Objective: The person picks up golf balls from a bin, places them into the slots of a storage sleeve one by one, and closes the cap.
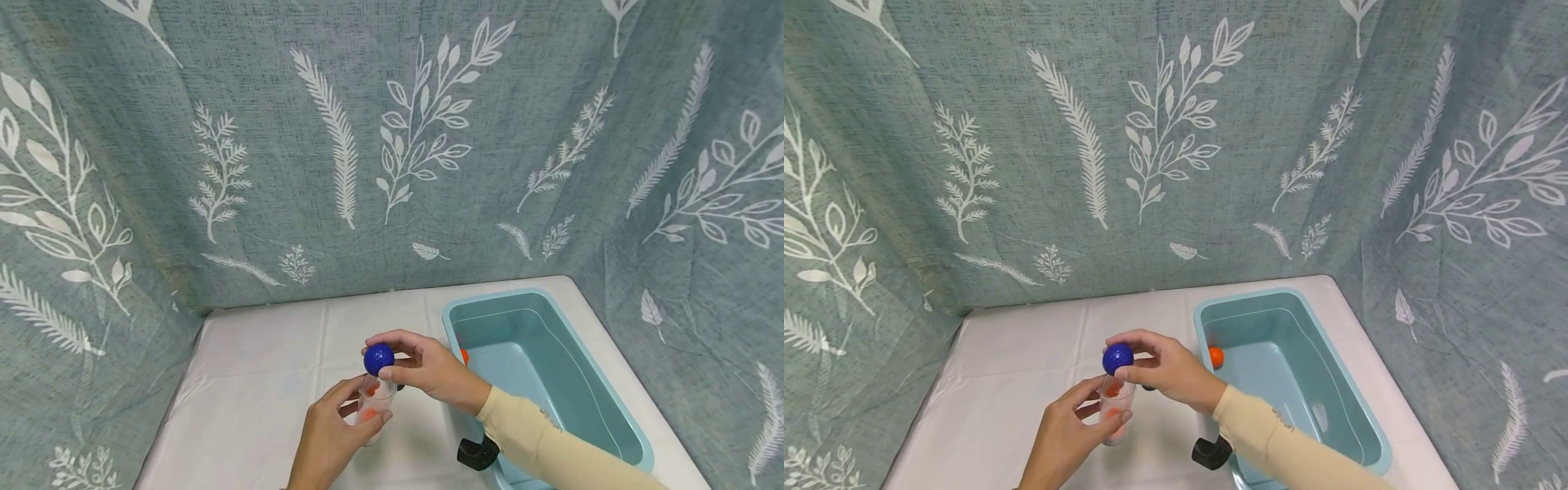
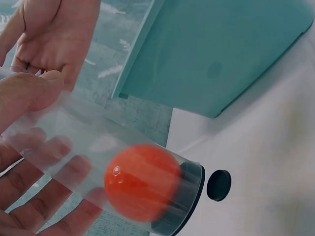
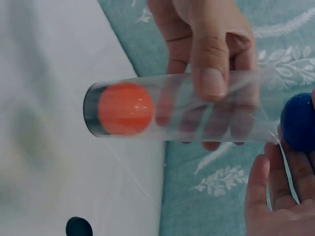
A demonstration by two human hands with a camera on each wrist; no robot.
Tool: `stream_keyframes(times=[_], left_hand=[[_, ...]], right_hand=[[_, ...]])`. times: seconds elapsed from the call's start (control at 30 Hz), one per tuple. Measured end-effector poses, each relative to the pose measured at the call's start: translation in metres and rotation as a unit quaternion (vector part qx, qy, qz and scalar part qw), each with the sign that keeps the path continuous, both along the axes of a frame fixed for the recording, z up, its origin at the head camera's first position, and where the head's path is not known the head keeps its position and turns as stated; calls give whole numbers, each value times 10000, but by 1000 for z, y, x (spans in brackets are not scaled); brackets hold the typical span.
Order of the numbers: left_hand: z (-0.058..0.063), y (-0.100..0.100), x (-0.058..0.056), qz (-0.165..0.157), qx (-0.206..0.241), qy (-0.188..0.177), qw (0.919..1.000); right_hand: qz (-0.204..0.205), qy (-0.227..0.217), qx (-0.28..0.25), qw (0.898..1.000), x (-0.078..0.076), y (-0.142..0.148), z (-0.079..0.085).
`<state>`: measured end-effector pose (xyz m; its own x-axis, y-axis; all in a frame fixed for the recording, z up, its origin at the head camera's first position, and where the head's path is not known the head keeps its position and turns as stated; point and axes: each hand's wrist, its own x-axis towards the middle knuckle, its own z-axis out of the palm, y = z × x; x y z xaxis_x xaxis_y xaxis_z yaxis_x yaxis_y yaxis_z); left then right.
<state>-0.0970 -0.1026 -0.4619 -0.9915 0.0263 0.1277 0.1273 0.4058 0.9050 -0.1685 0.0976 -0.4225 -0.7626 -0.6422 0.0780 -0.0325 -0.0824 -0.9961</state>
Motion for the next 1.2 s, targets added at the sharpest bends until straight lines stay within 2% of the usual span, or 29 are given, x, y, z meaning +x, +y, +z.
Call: stream_keyframes(times=[0.23, 0.37, 0.5, 0.9, 1.07, 1.2], left_hand=[[0, 0, -1, 99, 0, 53, 9999], [0, -1, -1, 135, 7, 153, 9998], [-1, -1, 0, 135, 5, 287, 9995], [-5, -1, 0, 169, -37, 128, 9998], [-6, -1, 1, 177, -41, 124, 9998], [-7, 0, 2, 160, -46, 178, 9997]], right_hand=[[440, -106, -239, 9987, 3, -2, -8], [619, 94, -243, 9977, 4, -2, -14], [632, 219, -206, 9975, 5, -1, -16], [110, -73, -28, 9999, 3, 14, -8], [-187, 116, 99, 9997, 0, 23, -6], [-503, 319, 406, 9974, -4, 34, -5]])
